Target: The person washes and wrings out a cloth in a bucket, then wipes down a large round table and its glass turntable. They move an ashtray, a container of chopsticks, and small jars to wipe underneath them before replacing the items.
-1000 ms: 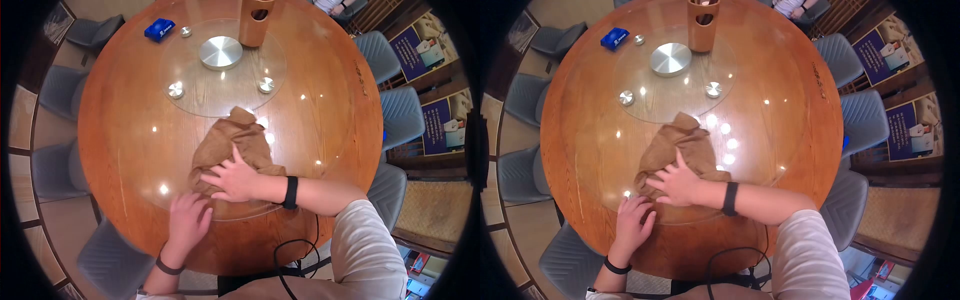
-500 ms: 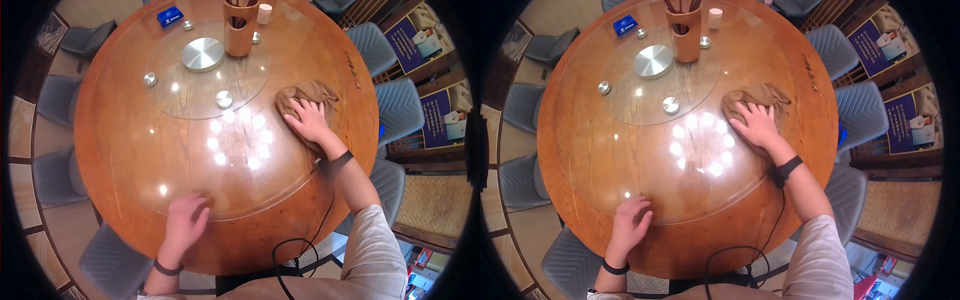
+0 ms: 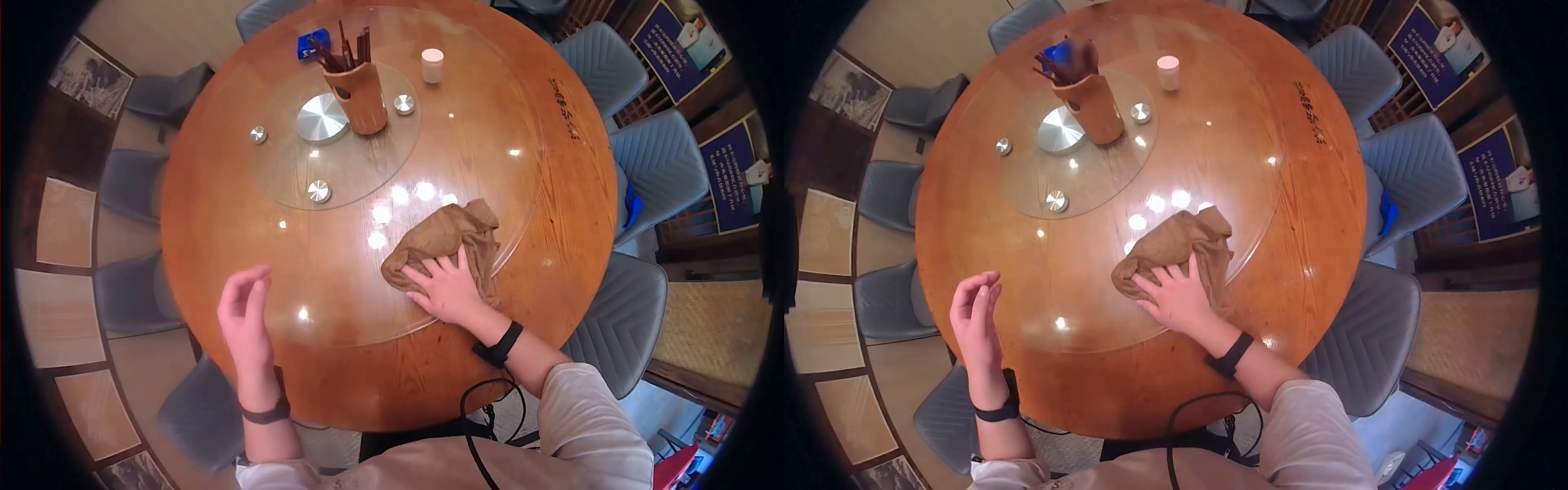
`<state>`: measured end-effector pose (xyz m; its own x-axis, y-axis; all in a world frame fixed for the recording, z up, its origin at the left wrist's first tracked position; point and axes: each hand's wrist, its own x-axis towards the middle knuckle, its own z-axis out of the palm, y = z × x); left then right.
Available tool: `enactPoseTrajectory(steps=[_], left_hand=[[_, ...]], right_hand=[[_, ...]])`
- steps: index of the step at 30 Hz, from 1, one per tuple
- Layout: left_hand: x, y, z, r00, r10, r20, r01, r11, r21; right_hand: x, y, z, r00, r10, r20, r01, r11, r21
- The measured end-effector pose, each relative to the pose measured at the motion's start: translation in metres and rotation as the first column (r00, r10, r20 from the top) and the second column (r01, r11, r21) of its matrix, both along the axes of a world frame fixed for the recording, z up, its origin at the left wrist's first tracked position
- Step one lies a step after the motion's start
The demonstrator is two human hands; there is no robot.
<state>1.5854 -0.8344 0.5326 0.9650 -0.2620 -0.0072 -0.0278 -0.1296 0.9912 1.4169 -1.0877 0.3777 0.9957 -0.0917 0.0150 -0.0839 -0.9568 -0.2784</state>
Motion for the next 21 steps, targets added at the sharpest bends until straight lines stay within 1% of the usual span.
enactPoseTrajectory(steps=[3, 5, 6, 7, 9, 10, 11, 13, 16, 18, 19, 21], left_hand=[[0.025, -0.025, 0.022, 0.992, -0.125, 0.011, 0.123, 0.987, 0.103], [0.053, -0.051, 0.013, 0.968, -0.225, -0.112, 0.236, 0.967, 0.092], [0.064, -0.068, 0.005, 0.932, -0.28, -0.231, 0.279, 0.96, -0.039], [0.074, -0.089, -0.005, 0.876, -0.346, -0.337, 0.303, 0.937, -0.174], [0.097, -0.127, -0.035, 0.836, -0.434, -0.336, 0.325, 0.885, -0.334], [0.11, -0.145, -0.049, 0.857, -0.419, -0.301, 0.351, 0.901, -0.253], [0.121, -0.16, -0.061, 0.874, -0.407, -0.265, 0.373, 0.912, -0.171], [0.14, -0.185, -0.074, 0.905, -0.362, -0.223, 0.348, 0.932, -0.098], [0.15, -0.21, -0.095, 0.936, -0.3, -0.186, 0.305, 0.952, -0.001], [0.157, -0.222, -0.102, 0.944, -0.294, -0.148, 0.301, 0.953, 0.034], [0.159, -0.225, -0.106, 0.958, -0.259, -0.123, 0.266, 0.963, 0.044], [0.165, -0.227, -0.114, 0.98, -0.184, -0.073, 0.189, 0.98, 0.067]], right_hand=[[-0.013, 0.016, 0.003, 0.997, -0.042, 0.059, 0.039, 0.997, 0.066], [-0.019, 0.027, 0.006, 0.99, -0.092, 0.109, 0.081, 0.991, 0.105], [-0.022, 0.029, 0.008, 0.984, -0.138, 0.114, 0.12, 0.982, 0.147], [-0.022, 0.026, 0.011, 0.979, -0.199, 0.043, 0.189, 0.967, 0.171], [-0.026, 0.013, 0.015, 0.942, -0.315, -0.113, 0.333, 0.921, 0.203], [-0.028, 0.001, 0.013, 0.924, -0.375, -0.074, 0.382, 0.91, 0.163], [-0.031, -0.014, 0.011, 0.919, -0.393, -0.027, 0.392, 0.904, 0.172], [-0.037, -0.04, 0.006, 0.906, -0.421, 0.052, 0.406, 0.896, 0.181], [-0.039, -0.059, 0.006, 0.914, -0.401, 0.068, 0.373, 0.893, 0.252], [-0.038, -0.066, 0.01, 0.924, -0.382, -0.014, 0.364, 0.868, 0.34], [-0.036, -0.069, 0.012, 0.928, -0.369, -0.055, 0.361, 0.849, 0.385], [-0.028, -0.076, 0.01, 0.926, -0.373, -0.064, 0.358, 0.809, 0.467]])
